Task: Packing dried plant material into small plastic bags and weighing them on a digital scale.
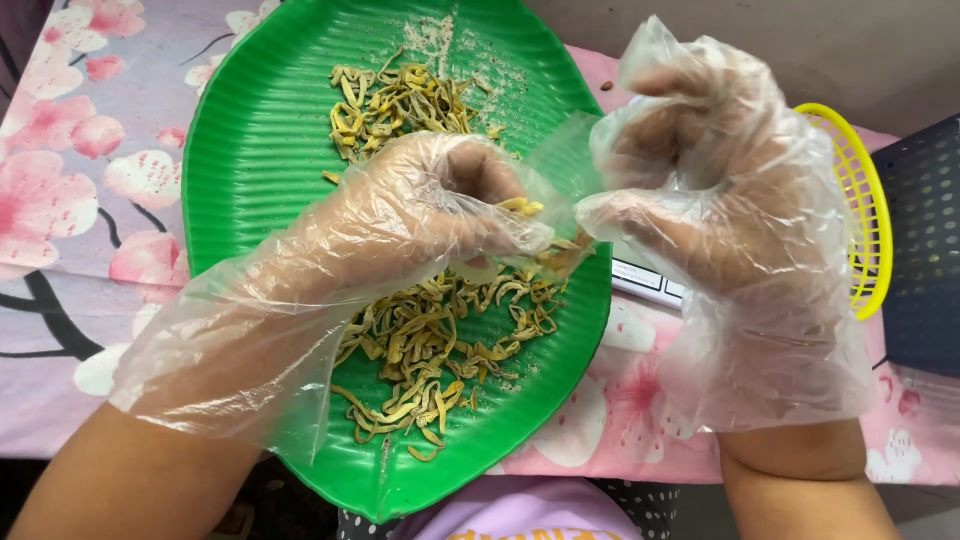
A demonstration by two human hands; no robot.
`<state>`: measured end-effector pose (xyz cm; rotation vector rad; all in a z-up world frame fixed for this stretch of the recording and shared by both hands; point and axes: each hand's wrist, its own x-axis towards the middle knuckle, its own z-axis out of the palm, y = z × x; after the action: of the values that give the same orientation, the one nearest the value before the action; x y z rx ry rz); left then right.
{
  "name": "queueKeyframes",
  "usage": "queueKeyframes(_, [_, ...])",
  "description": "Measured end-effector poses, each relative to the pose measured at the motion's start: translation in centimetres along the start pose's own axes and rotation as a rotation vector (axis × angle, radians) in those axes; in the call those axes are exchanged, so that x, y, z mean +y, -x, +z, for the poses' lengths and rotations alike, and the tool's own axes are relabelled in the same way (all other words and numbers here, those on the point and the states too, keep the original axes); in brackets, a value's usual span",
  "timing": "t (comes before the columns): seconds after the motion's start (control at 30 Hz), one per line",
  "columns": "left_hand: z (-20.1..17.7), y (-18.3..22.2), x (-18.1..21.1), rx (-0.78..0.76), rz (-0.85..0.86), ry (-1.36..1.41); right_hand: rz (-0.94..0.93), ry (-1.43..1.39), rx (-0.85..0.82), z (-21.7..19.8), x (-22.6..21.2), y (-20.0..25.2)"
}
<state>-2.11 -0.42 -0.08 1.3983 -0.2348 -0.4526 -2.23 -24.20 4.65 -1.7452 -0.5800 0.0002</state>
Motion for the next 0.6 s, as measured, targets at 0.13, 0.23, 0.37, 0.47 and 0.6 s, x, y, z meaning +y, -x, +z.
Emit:
queueKeyframes(0.13, [0.2,0.2,0.5,0.061,-0.008,-0.087,0.059,0.288,-0.052,-0.4,-0.5,-0.6])
queueKeyframes(0.23, [0.3,0.3,1.1,0.103,-0.024,-0.078,0.037,0.499,-0.04,-1.7,-1.0,-0.6])
queueKeyframes(0.37, [-0.5,-0.4,-0.4,0.123,0.082,-0.014,-0.012,0.425,0.151,-8.6,1.7,-0.2])
queueKeyframes(0.47, [0.0,0.0,0.2,0.148,0.05,-0.061,-0.038,0.532,0.145,-14.2,3.5,-0.2])
queueKeyframes(0.6, [1.5,0.8,2.8,0.241,-0.175,-0.096,0.198,0.631,0.254,-18.0,5.7,0.1])
